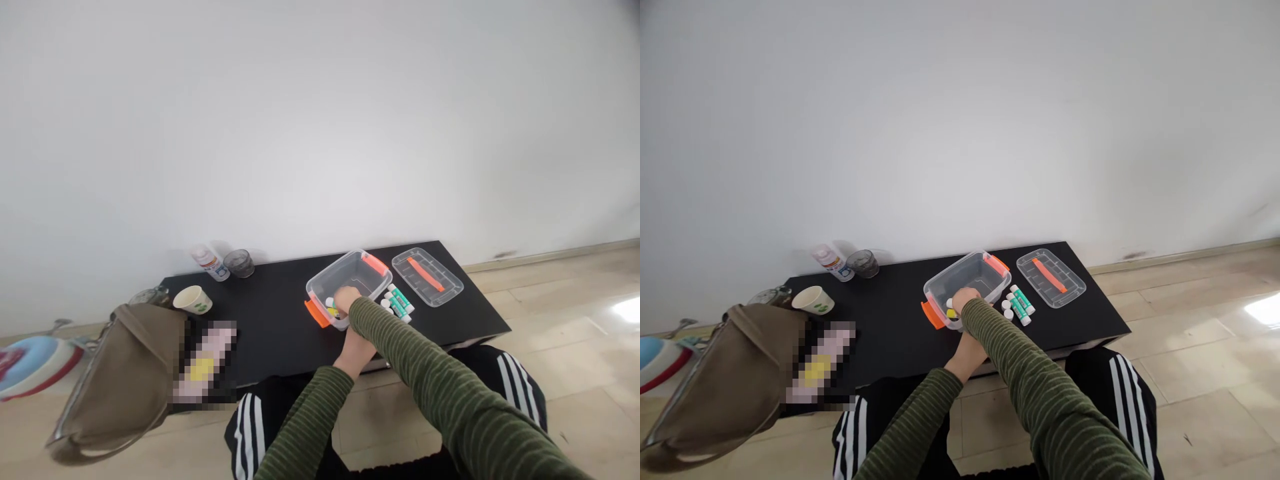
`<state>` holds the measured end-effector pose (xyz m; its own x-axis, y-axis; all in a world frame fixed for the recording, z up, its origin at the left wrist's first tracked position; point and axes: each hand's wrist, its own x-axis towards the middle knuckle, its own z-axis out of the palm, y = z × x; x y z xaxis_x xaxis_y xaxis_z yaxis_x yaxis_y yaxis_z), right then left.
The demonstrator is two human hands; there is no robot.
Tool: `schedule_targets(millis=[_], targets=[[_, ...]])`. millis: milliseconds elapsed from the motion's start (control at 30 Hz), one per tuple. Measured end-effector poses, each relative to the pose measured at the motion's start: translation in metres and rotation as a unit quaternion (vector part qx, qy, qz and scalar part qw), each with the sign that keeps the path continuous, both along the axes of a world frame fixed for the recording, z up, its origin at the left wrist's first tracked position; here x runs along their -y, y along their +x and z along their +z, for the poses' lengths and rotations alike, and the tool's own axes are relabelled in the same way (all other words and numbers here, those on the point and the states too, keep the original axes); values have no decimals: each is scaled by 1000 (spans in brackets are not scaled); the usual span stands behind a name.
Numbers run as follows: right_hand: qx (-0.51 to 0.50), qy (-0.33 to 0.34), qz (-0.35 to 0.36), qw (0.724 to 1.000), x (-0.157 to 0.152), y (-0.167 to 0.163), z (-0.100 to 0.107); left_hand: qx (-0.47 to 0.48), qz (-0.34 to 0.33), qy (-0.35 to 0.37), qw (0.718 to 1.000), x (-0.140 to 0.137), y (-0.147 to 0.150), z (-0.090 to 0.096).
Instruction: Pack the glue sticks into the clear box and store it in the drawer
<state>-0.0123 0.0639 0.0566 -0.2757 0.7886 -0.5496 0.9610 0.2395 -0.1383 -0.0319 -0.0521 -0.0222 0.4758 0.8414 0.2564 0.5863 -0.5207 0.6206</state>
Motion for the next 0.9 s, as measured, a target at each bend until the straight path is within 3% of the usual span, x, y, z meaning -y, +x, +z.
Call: schedule_targets(millis=[167, 300, 400, 467, 567, 633, 733, 800, 900], targets=[[3, -20, 23, 1000, 3, 17, 21, -49, -13, 36, 998, -2, 1, 10], [-105, 27, 67, 992, 8, 49, 56, -64, 12, 28, 997, -2, 4, 18], [-287, 100, 16, 953, 29, 84, 80, -49, 17, 15, 999, -2, 4, 24], [-401, 39, -40, 914, 53, 110, 86, -23, 27, -6, 999, -3, 3, 28], [-505, -139, -96, 846, 89, 146, 73, 82, 25, -72, 994, -7, 3, 32], [-523, -206, -125, 818, 108, 164, 54, 189, 28, -121, 974, -9, 4, 34], [-548, -215, -167, 791, 125, 178, 22, 319, 50, -217, 921, -11, 12, 33], [-568, -203, -180, 777, 129, 181, 6, 354, 50, -293, 887, -10, 18, 33], [-567, -216, -171, 777, 131, 184, -6, 366, 32, -327, 871, -8, 23, 34]])
